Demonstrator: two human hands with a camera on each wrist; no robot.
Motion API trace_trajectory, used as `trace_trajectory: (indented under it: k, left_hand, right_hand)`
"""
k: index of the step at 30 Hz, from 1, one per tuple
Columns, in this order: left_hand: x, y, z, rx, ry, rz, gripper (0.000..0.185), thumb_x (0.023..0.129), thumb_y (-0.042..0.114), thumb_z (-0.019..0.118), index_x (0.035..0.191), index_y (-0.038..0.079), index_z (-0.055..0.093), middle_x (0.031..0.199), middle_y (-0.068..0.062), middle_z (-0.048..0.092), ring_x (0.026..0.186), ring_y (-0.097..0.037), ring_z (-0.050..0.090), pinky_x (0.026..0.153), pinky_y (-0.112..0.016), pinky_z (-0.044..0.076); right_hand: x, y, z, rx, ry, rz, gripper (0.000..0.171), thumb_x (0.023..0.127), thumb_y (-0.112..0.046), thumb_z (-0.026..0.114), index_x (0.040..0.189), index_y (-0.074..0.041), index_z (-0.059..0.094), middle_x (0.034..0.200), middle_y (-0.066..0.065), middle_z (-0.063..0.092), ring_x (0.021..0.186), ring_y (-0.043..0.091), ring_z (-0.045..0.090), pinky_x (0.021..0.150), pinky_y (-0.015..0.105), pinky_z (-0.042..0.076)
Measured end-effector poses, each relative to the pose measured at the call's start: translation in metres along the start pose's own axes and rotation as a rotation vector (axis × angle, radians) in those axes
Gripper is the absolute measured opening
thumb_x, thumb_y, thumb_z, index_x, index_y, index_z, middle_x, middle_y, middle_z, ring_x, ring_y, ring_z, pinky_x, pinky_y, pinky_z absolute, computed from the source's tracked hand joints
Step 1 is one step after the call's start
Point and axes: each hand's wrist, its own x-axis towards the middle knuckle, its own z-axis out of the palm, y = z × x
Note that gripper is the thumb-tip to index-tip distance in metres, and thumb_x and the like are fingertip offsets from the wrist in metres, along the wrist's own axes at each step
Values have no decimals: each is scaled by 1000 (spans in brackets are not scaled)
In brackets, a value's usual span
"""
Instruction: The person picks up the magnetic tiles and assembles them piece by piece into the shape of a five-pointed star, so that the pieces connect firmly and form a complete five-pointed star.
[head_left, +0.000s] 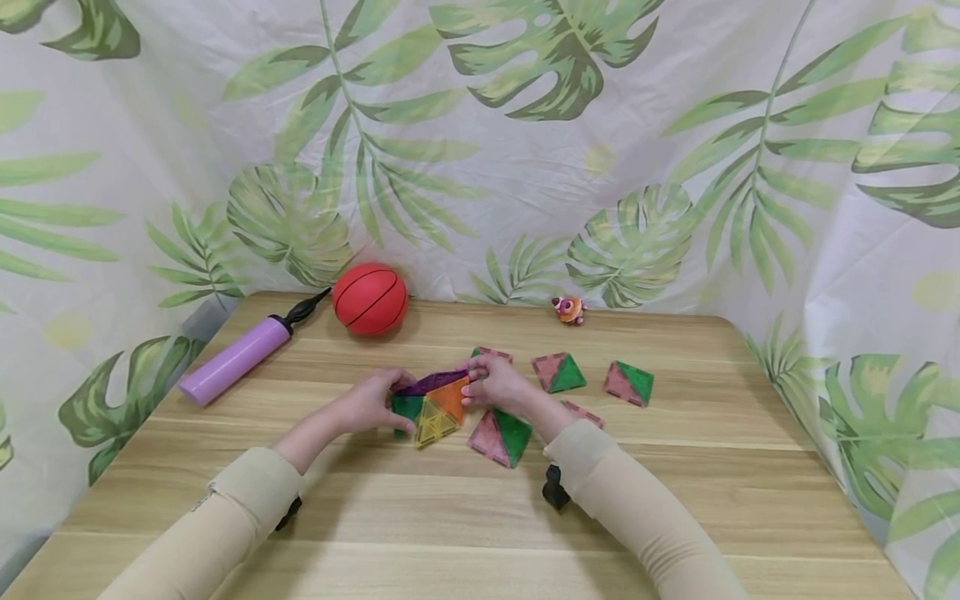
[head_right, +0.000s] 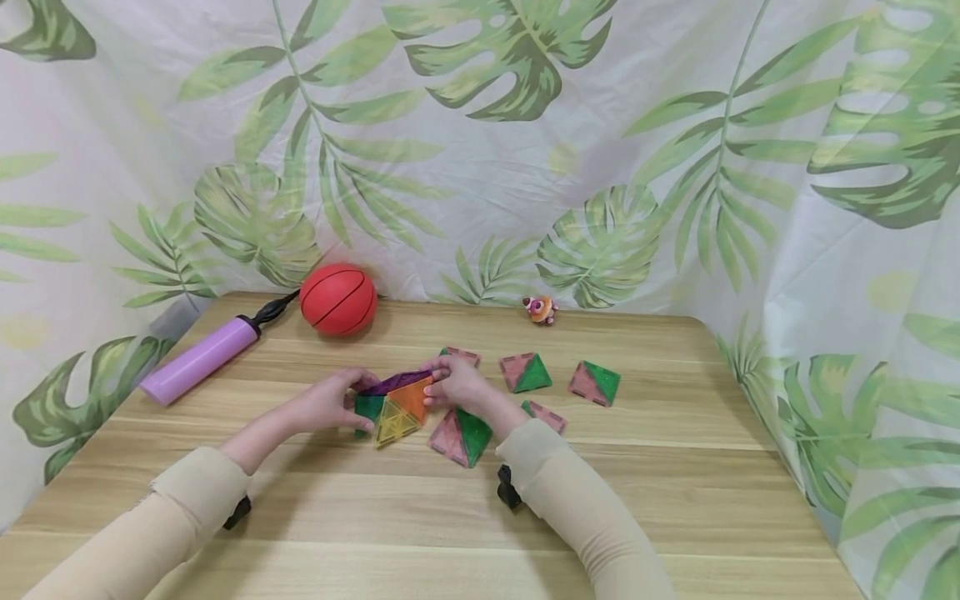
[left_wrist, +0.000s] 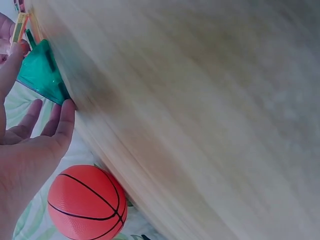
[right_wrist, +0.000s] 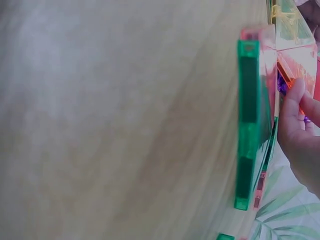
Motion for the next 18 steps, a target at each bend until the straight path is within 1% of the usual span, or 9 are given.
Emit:
trace_trajectory:
  k: [3,7,9,12,15,18]
  left_hand:
    - [0,1,1,1,-4,-16,71,69,35,83,122,-2,54,116,-14,59,104,-26,54,84,-39,46]
    - [0,2,2,22,2,-11,73,70,37,83,123,-2,53,116,-15,60,107,-28,55,90,-44,46]
    - [0,4,3,23,9,-8,72,69,35,84,122,-3,54,116,-16,60,108,-30,55,94,-46,44]
    - [1,4,4,30,21,-3,68,70,31,84,121,-3,54,115,-16,60,108,-30,55,94,-47,43]
    - [1,3,5,31,28,1,66,70,29,84,120,-3,54,115,-16,60,107,-30,56,94,-46,44]
    - [1,2,5,30,33,5,65,70,28,84,120,-2,54,115,-16,60,108,-30,56,94,-46,44]
  right_hand:
    - [0,-1,2,19,19,16,44,85,19,52,127,4,49,91,5,42,69,17,55,66,25,55]
    - [1,0,3,42,30,22,45,85,21,51,127,6,48,90,5,41,68,17,56,66,26,55]
    - [2,1,3,48,29,19,45,85,21,50,127,7,47,89,5,41,69,16,56,68,27,56]
    - [2,3,2,39,21,11,45,84,22,50,126,7,47,89,5,41,68,17,57,70,30,56]
    - [2,4,0,3,3,-1,45,84,21,52,126,7,47,88,6,41,66,18,58,69,32,56]
    - [1,4,-2,-97,-22,-32,43,84,18,56,125,5,51,86,6,44,63,18,58,65,31,56]
